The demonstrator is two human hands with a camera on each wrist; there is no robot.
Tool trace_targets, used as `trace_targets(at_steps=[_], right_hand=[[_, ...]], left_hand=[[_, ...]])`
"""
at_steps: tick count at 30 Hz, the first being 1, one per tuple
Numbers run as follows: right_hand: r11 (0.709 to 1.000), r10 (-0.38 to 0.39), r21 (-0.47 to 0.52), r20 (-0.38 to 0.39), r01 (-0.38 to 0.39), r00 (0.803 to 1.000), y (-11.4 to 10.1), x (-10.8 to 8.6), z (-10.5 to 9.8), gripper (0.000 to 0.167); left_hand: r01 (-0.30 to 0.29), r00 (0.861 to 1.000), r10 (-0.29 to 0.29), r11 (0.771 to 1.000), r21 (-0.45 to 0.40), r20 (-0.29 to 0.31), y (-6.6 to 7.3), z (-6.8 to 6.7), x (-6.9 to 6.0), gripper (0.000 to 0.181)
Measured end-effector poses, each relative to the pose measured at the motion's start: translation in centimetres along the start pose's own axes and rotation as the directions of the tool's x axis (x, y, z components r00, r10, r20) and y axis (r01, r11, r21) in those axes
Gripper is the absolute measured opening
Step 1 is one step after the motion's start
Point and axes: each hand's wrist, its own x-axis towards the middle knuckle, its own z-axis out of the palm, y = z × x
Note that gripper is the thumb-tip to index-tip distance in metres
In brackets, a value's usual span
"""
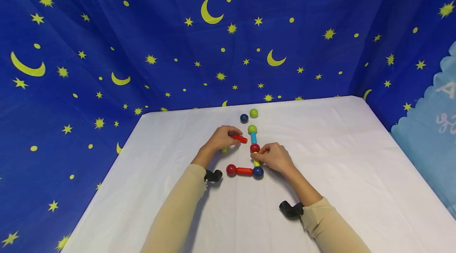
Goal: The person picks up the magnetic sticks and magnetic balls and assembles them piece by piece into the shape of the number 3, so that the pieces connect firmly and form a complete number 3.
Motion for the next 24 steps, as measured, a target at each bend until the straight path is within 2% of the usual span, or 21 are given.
trace_targets(at_steps=[3,6,14,17,24], right_hand=[[1.0,-0.004,0.001,-0.003,0.004,1.0,0.1,0.0,0.0,0.044],[1.0,-0.011,0.002,-0.003,0.011,1.0,0.1,0.0,0.1,0.044],[1.0,-0.019,-0.003,-0.004,0.019,1.0,0.0,0.1,-0.1,0.043],[1.0,-0.022,-0.002,-0.001,0.022,1.0,0.0,0.0,-0.2,0.044],[1.0,-0.001,0.002,0.007,0.001,1.0,0.0,0.1,-0.1,0.044]], left_hand=[[-0.018,1.0,0.018,1.0,0.01,-0.001,-0.4,0.1,0.0,0.025],[-0.037,0.999,0.037,0.999,0.013,-0.03,-1.0,0.4,-0.1,0.021],[-0.143,0.985,0.14,0.99,-0.012,-0.105,-2.2,1.3,-0.4,0.022],[-0.143,0.983,0.137,0.989,-0.044,-0.122,-2.1,1.2,-0.4,0.023],[-0.094,0.981,0.078,0.992,-0.084,-0.177,-1.7,0.6,0.2,0.025]])
